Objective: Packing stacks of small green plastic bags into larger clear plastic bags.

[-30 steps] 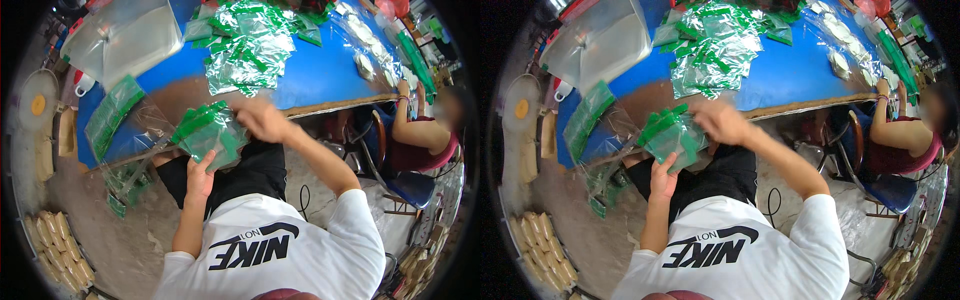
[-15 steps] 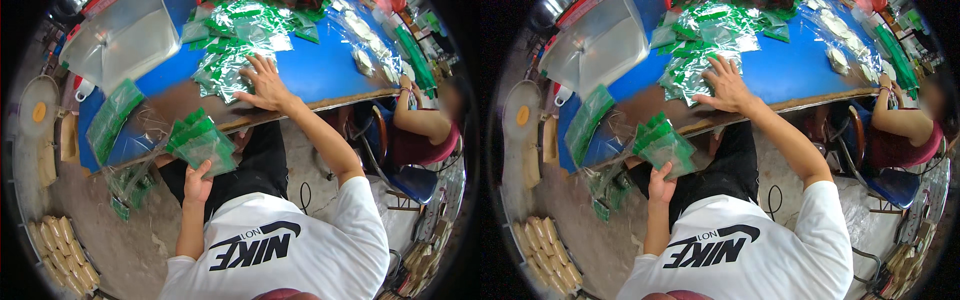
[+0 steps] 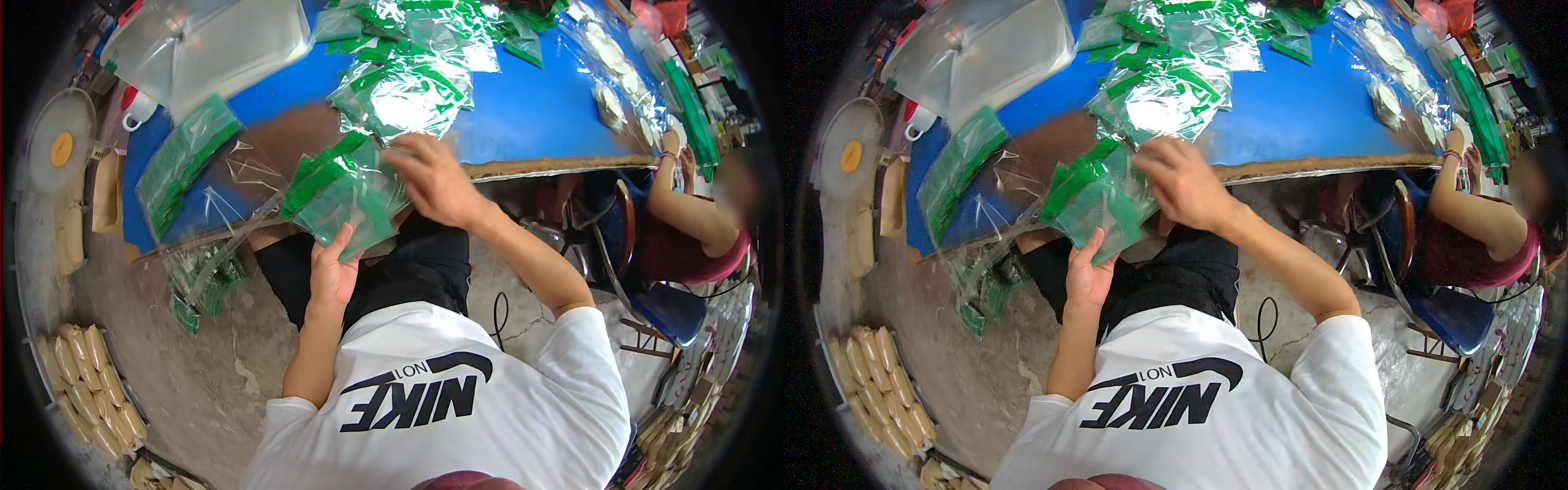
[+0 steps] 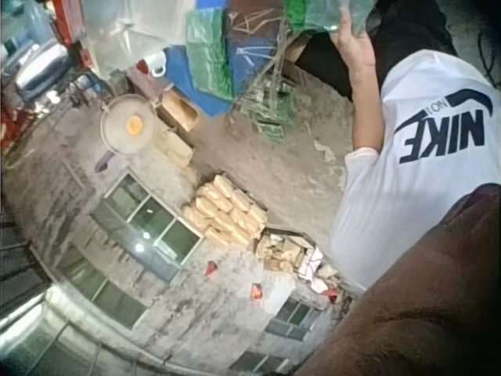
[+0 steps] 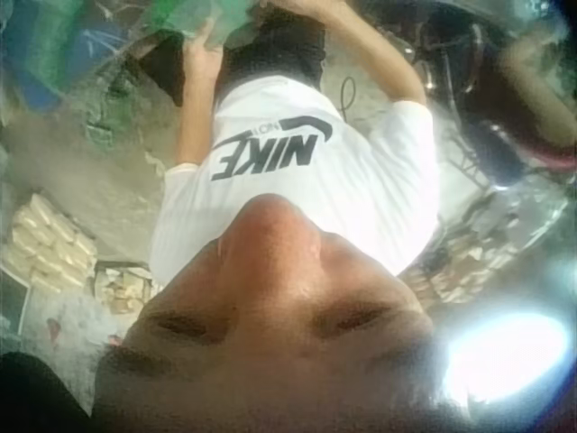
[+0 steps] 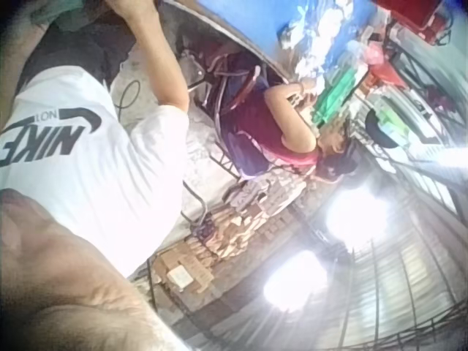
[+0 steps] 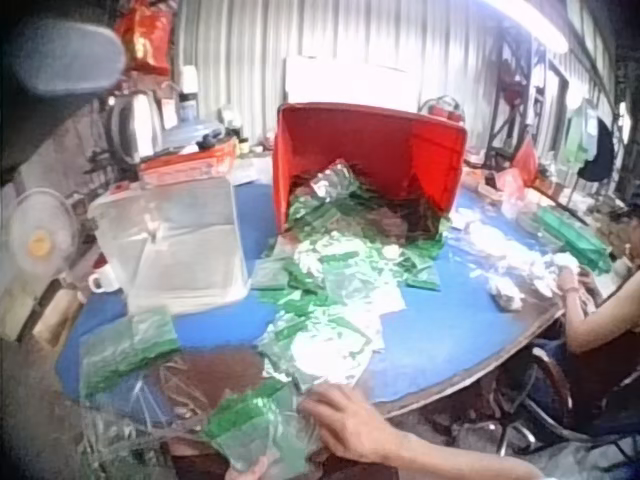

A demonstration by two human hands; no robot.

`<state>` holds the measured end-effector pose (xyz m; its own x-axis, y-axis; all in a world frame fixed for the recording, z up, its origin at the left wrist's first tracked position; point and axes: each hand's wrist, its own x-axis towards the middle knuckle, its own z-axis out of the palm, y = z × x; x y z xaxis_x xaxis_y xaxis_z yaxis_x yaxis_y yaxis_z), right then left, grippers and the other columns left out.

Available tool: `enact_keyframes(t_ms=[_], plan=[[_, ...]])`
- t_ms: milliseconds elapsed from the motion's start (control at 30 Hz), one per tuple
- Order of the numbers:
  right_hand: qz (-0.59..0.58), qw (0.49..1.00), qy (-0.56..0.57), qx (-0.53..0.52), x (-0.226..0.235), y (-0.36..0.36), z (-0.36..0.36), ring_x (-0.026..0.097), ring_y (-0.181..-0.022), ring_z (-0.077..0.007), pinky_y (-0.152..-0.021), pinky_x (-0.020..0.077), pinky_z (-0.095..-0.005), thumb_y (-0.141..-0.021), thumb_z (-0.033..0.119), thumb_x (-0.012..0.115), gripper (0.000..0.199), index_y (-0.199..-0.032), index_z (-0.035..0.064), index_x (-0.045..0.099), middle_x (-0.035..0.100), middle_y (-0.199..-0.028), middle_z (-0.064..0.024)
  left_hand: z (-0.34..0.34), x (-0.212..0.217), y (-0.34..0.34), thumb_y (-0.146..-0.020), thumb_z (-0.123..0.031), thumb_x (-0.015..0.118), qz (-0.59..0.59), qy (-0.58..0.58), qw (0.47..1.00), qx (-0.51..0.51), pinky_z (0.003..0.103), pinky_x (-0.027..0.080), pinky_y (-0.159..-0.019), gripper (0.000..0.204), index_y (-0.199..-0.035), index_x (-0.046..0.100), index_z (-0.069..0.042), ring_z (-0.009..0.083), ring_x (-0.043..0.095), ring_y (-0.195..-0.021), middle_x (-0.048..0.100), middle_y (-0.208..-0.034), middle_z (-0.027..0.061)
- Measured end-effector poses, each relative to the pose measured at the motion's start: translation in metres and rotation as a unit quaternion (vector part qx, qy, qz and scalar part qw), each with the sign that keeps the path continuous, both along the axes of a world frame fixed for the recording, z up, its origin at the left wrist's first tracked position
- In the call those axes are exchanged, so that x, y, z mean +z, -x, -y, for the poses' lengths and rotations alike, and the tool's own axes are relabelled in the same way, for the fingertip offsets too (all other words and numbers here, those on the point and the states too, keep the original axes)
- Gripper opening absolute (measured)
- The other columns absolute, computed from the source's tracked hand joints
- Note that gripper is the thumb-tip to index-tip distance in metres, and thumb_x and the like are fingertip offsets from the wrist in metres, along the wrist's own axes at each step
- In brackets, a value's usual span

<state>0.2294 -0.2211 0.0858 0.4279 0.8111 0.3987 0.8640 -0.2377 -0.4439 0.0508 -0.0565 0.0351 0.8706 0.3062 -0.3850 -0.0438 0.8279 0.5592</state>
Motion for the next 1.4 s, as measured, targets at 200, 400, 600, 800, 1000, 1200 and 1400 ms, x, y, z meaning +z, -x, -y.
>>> enact_keyframes(t_ms=[200,400,600,800,1000,1200,1400], plan=[[-0.179,0.967,-0.097,-0.15,0.009,0.013,0.016,0.066,-0.086,-0.0364,-0.073,0.054,-0.0435,-0.094,0.022,0.066,0.031,-0.115,0.0004,0.065,0.066,-0.105,-0.0186,-0.015,-0.014,0.016,-0.092,-0.008,0.068,0.027,0.041,0.999,-0.013,0.036,0.049,-0.101,0.041,-0.13,0.054,-0.005,0.019,0.06,-0.118,0.062,-0.128,0.0064],[-0.503,0.849,0.071,-0.144,-0.003,0.047,0.01,0.07,-0.08,-0.0266,-0.071,0.0547,-0.0349,-0.103,0.044,0.049,0.051,-0.107,-0.0032,0.07,0.072,-0.092,-0.0136,-0.023,-0.028,0.024,-0.091,-0.005,0.068,0.052,0.086,0.995,-0.006,0.035,0.047,-0.104,0.043,-0.132,0.054,-0.007,0.018,0.059,-0.12,0.062,-0.128,0.0029],[-0.656,0.732,-0.161,-0.094,-0.018,0.066,-0.005,0.064,-0.079,-0.0097,-0.072,0.0548,-0.0255,-0.097,0.026,0.066,0.032,-0.108,-0.0039,0.069,0.071,-0.094,-0.0063,-0.028,-0.03,0.03,-0.091,-0.006,0.067,0.084,0.059,0.994,-0.048,0.037,0.047,-0.105,0.049,-0.137,0.05,-0.006,0.0202,0.057,-0.124,0.059,-0.133,0.0057],[-0.656,0.703,-0.231,-0.147,-0.006,0.074,-0.018,0.057,-0.073,-0.0082,-0.066,0.0504,-0.0252,-0.103,0.03,0.055,0.036,-0.098,-0.0038,0.068,0.063,-0.08,0.0009,-0.021,-0.015,0.024,-0.088,-0.005,0.07,0.022,0.0,0.999,-0.049,0.037,0.045,-0.106,0.05,-0.134,0.051,-0.004,0.0205,0.057,-0.122,0.06,-0.129,0.0064],[-0.398,0.915,-0.025,-0.053,-0.006,0.065,-0.019,0.058,-0.075,-0.0258,-0.071,0.0484,-0.0392,-0.102,0.034,0.054,0.038,-0.099,-0.0028,0.065,0.061,-0.084,-0.0157,-0.016,-0.017,0.031,-0.09,-0.008,0.069,0.048,0.039,0.996,-0.063,0.036,0.046,-0.106,0.049,-0.135,0.05,-0.003,0.0207,0.057,-0.123,0.06,-0.131,0.0066],[0.113,0.981,0.099,-0.125,0.005,-0.037,-0.003,0.028,-0.143,-0.0419,-0.117,0.0198,-0.058,-0.096,0.04,0.057,0.05,-0.134,0.0078,0.055,0.045,-0.146,-0.0198,-0.026,-0.029,0.038,-0.092,-0.003,0.065,0.08,0.137,0.986,-0.052,0.038,0.045,-0.107,0.049,-0.138,0.048,-0.004,0.0216,0.055,-0.125,0.058,-0.135,0.0065],[-0.002,0.99,0.044,0.133,-0.013,0.014,-0.007,0.051,-0.125,-0.0366,-0.106,0.0392,-0.049,-0.086,0.014,0.065,0.044,-0.128,0.005,0.058,0.055,-0.133,-0.0173,-0.008,-0.002,0.011,-0.091,-0.002,0.065,0.03,0.027,0.999,-0.005,0.041,0.045,-0.107,0.05,-0.138,0.047,-0.004,0.0234,0.056,-0.125,0.057,-0.134,0.0081]])
